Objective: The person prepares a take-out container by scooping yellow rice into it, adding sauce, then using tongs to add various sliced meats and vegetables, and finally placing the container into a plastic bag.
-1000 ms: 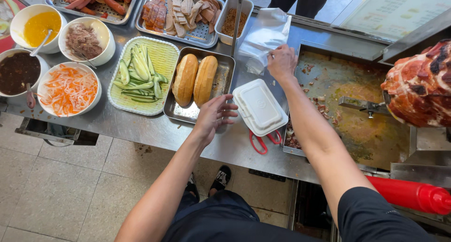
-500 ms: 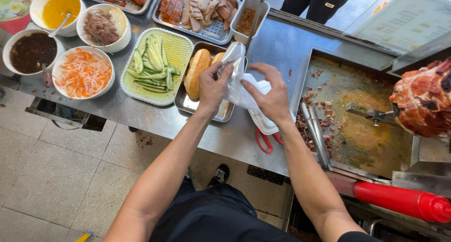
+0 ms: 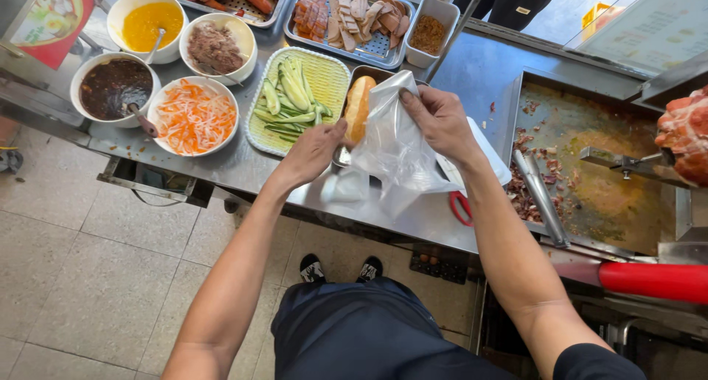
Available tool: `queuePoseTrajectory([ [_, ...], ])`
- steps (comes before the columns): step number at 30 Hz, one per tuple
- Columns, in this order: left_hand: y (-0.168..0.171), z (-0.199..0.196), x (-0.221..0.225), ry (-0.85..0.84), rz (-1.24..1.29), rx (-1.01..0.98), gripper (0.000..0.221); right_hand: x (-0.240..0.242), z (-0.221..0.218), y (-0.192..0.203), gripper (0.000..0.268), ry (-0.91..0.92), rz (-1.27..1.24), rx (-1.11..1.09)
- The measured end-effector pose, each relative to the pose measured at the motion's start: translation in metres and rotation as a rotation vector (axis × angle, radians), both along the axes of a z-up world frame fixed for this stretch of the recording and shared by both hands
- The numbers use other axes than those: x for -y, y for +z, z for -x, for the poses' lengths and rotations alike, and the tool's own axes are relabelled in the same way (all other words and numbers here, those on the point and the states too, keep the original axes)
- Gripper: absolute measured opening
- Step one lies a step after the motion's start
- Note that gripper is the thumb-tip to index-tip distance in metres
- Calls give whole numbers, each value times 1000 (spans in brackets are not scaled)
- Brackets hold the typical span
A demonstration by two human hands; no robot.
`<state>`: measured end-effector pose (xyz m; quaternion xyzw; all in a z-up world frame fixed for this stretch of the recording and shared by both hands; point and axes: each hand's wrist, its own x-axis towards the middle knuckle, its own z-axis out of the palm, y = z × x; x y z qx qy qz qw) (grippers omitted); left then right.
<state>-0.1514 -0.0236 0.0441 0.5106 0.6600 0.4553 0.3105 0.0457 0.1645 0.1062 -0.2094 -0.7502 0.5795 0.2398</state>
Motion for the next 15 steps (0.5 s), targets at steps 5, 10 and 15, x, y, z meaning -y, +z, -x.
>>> queuePoseTrajectory([
  [5,-7,1,-8,-265,82,783,40,27,14,25,30,-31,-201,141],
  [10,-6,-4,-10,-215,141,850,23,39,-8,45,34,77,-353,67],
  [15,4,-5,-18,-28,132,1034,25,29,-32,29,38,-163,-263,562],
])
